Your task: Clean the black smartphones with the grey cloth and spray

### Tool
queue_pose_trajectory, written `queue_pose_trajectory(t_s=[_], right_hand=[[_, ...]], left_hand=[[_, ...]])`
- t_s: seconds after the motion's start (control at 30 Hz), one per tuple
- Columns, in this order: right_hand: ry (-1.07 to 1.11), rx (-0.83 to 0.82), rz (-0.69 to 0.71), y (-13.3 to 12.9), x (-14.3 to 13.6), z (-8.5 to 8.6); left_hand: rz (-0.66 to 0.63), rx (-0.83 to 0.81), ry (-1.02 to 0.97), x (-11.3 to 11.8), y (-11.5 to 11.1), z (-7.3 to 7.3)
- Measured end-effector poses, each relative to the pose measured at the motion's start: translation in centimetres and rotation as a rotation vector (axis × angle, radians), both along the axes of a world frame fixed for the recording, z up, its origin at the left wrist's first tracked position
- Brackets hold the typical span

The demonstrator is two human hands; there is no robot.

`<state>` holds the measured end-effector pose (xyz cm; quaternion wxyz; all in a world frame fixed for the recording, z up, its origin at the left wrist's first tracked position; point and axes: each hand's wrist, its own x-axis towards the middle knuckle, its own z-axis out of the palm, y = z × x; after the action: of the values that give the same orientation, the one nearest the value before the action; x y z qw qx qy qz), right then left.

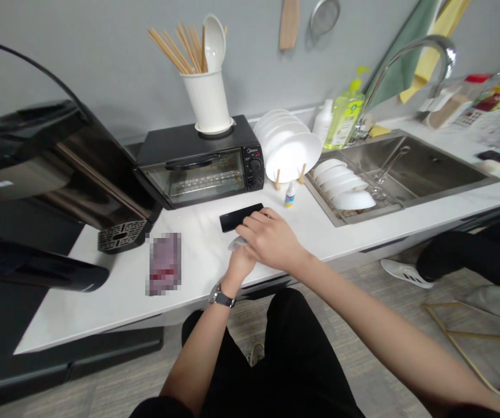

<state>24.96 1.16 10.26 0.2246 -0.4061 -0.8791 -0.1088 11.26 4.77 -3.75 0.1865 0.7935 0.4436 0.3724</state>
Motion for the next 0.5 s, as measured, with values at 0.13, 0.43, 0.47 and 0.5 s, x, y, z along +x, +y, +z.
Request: queue_pose_trajectory(t_s=[0.13, 0.43, 0.47, 0.5], right_hand=[[0.246, -0.15, -0.397, 0.9, 2.7, -0.7], [0.296, -0.175, -0.517, -1.9, 0.1, -8.0], [0.304, -0.164, -0.443, -2.3, -1.3, -8.4], [0.299, -0.159, -0.343, -2.6, -2.4, -8.7]], left_hand=[[0.015, -0.08, -0.068, -0.5, -1.1, 1.4], [0.03, -0.217, -0.213, -2.2, -2.1, 1.2], [0.028, -0.227, -0.209, -2.4, -2.0, 1.0], [0.028, -0.235, -0.203, -2.5, -2.0, 0.8]])
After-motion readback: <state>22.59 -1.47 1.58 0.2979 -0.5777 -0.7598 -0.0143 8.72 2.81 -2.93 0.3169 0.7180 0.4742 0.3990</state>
